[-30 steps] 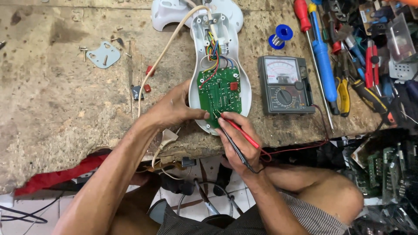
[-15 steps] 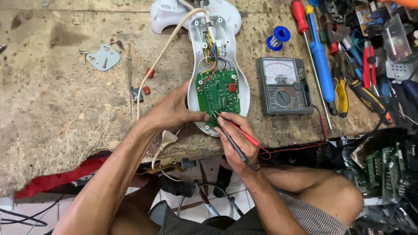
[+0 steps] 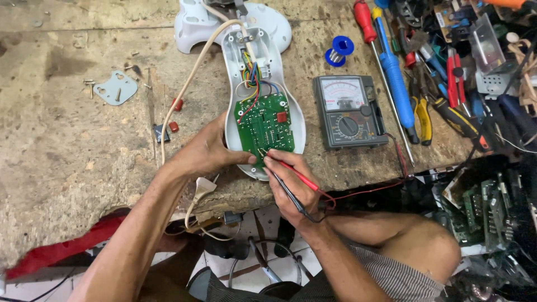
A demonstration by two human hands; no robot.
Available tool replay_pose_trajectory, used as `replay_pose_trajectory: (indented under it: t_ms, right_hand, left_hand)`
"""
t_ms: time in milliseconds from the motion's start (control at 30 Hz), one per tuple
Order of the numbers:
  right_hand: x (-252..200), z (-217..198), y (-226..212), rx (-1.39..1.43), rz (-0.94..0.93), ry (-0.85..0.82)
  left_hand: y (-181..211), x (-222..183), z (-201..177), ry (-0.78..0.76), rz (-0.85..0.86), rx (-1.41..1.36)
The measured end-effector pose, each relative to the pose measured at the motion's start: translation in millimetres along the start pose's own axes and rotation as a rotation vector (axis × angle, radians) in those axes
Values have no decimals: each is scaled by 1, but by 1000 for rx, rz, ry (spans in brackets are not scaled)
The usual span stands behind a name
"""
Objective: The person tests a circuit board with an analog multimeter on a repair bench.
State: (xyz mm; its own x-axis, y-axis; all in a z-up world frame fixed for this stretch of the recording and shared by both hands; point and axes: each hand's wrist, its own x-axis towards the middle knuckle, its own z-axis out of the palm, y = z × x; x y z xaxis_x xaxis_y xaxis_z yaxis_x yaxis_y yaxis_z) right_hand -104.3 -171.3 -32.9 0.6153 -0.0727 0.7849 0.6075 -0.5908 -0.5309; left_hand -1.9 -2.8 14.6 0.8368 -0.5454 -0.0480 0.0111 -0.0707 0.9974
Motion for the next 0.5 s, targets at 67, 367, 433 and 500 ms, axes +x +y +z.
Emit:
replay_pose_trajectory:
  t_ms: [67,367,433,500]
  right_hand:
    - [1,-1,-1,-8,-7,-5]
    - [0,-3,1,-14,-6,-16]
    - [0,-2,2,11,-9,-10]
    - [-1,0,2,17,-5,-1]
  left_hand:
    - [2,-2,-2,7,0,13]
    - [-6,-1,6,46,-69,-24]
    - [-5,-2,7,59,-87,-39]
    - [-5,0,9,87,-99,-59]
